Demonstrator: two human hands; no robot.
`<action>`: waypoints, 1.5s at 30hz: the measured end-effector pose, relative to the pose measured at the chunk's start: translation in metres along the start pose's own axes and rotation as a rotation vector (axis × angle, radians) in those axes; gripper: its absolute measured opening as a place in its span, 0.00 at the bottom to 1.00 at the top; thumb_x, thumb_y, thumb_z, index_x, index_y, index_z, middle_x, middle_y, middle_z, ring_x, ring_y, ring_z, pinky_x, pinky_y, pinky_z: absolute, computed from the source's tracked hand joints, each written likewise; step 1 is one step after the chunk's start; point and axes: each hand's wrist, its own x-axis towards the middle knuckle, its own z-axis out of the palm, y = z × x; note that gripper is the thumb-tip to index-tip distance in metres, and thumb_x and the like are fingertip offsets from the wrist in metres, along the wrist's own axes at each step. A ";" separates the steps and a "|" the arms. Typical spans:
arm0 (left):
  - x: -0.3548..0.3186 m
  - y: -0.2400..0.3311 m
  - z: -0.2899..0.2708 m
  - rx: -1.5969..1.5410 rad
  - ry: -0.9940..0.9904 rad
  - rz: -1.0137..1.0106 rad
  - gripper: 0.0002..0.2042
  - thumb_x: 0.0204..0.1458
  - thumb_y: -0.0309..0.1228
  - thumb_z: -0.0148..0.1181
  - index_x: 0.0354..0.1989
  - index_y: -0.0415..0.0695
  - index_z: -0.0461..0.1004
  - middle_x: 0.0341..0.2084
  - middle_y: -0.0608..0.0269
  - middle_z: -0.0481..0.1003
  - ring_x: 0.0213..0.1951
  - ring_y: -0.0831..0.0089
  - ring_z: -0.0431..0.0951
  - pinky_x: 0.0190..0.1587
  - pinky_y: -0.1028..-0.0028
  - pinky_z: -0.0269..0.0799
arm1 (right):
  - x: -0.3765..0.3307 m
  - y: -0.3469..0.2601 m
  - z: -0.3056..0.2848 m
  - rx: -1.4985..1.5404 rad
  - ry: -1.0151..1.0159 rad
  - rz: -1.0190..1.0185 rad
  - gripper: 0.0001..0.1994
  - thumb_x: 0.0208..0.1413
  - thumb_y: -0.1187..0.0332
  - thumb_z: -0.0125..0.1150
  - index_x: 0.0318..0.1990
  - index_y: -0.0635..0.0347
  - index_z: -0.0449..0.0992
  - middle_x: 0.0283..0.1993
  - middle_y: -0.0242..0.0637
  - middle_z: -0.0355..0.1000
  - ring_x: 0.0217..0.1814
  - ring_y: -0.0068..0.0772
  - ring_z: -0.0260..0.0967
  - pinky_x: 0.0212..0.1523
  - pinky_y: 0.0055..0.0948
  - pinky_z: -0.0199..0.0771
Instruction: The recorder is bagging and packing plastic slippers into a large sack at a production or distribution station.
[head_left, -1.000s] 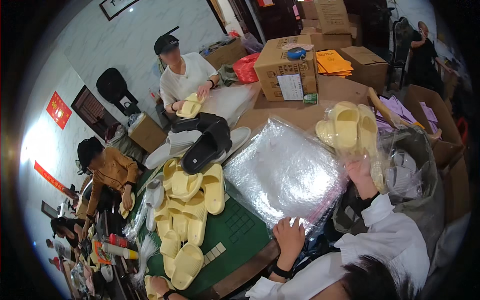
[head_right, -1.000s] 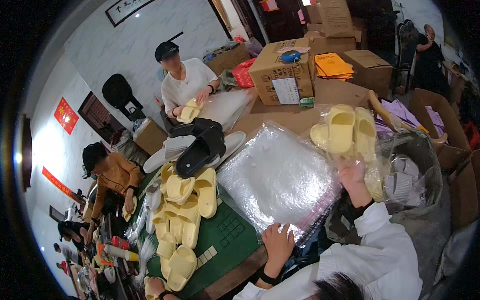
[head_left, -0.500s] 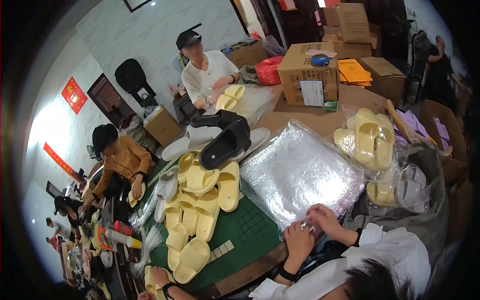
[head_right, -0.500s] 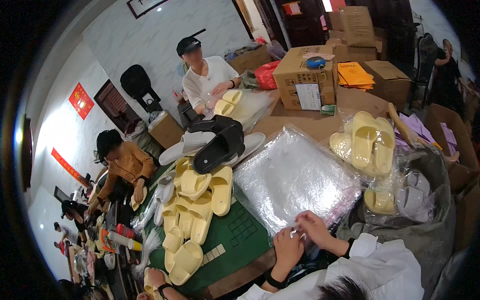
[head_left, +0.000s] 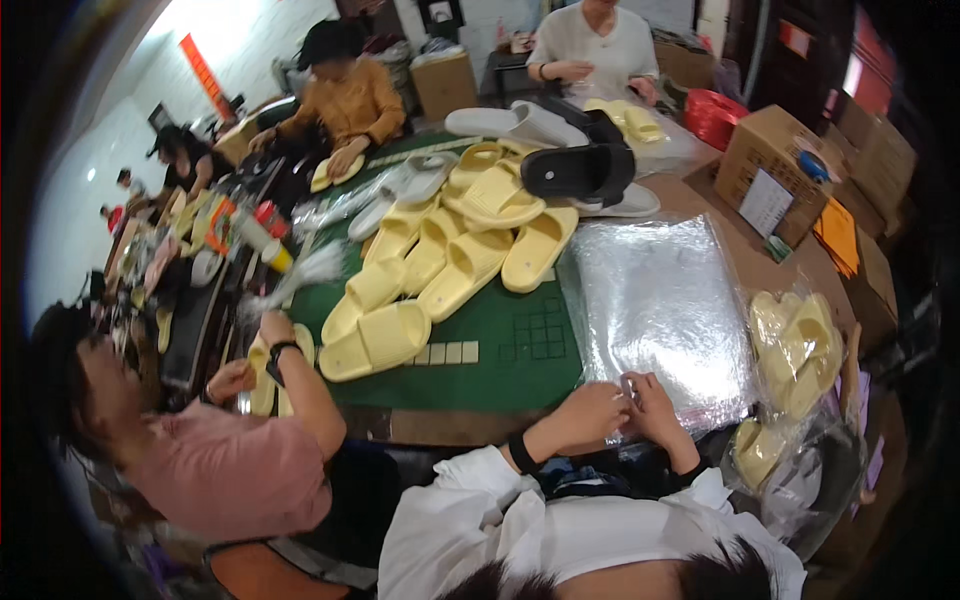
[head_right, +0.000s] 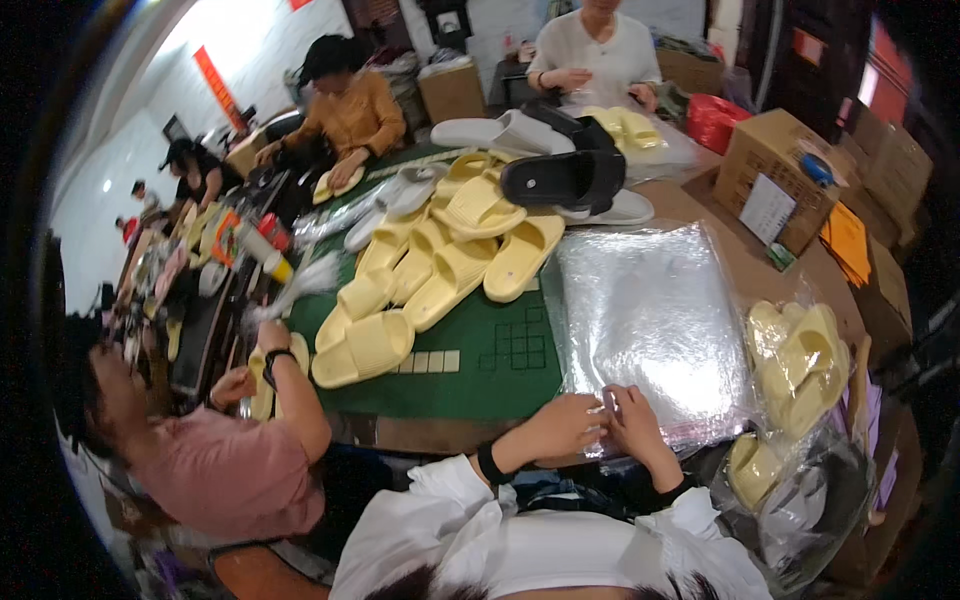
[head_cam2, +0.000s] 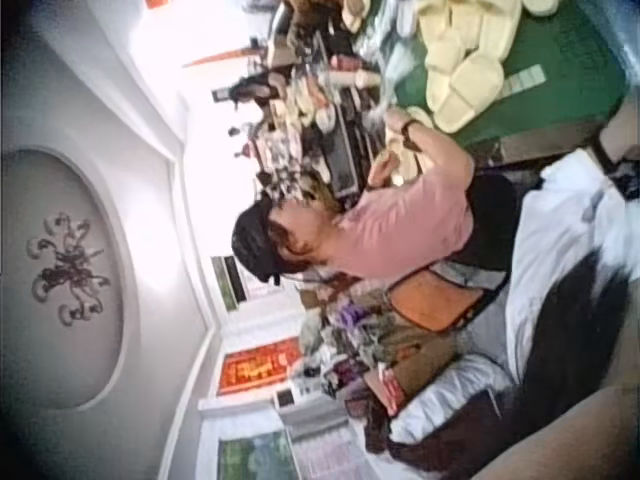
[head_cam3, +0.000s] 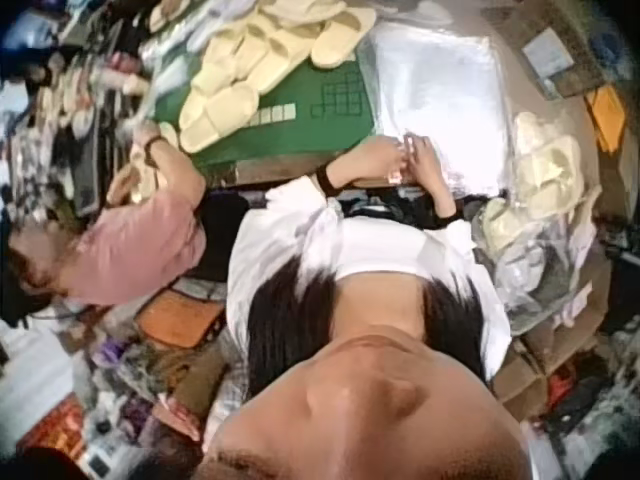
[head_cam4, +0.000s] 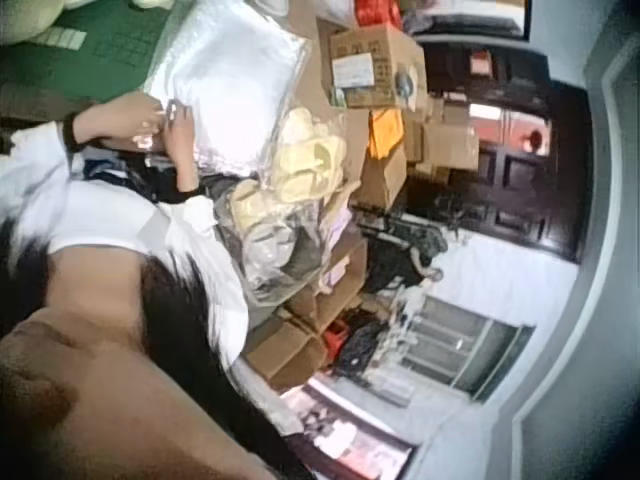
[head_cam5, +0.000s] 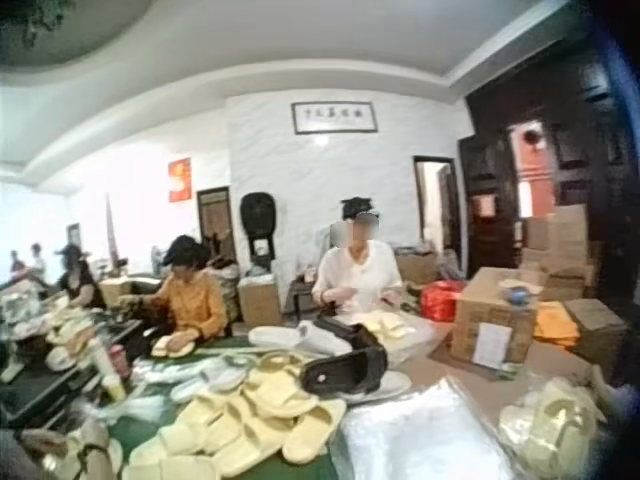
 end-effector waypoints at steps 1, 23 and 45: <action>-0.001 0.001 -0.009 -0.007 0.090 -0.020 0.12 0.49 0.35 0.56 0.39 0.42 0.75 0.38 0.51 0.73 0.43 0.55 0.72 0.46 0.61 0.68 | -0.001 -0.003 -0.002 -0.010 -0.024 -0.012 0.18 0.51 0.69 0.57 0.51 0.55 0.67 0.41 0.47 0.63 0.44 0.54 0.64 0.42 0.42 0.66; -0.179 -0.127 -0.173 0.247 0.667 -1.593 0.40 0.50 0.50 0.55 0.67 0.44 0.46 0.41 0.44 0.75 0.44 0.47 0.75 0.49 0.55 0.67 | 0.001 -0.008 0.000 -0.064 -0.043 -0.011 0.21 0.49 0.69 0.59 0.52 0.56 0.65 0.42 0.50 0.62 0.45 0.56 0.63 0.45 0.43 0.65; -0.082 -0.031 -0.120 -0.475 1.196 -0.625 0.24 0.48 0.23 0.54 0.55 0.40 0.55 0.45 0.49 0.66 0.48 0.62 0.67 0.51 0.65 0.63 | 0.001 -0.003 0.008 -0.192 0.001 -0.037 0.21 0.51 0.63 0.59 0.52 0.55 0.66 0.43 0.50 0.63 0.43 0.54 0.64 0.43 0.43 0.67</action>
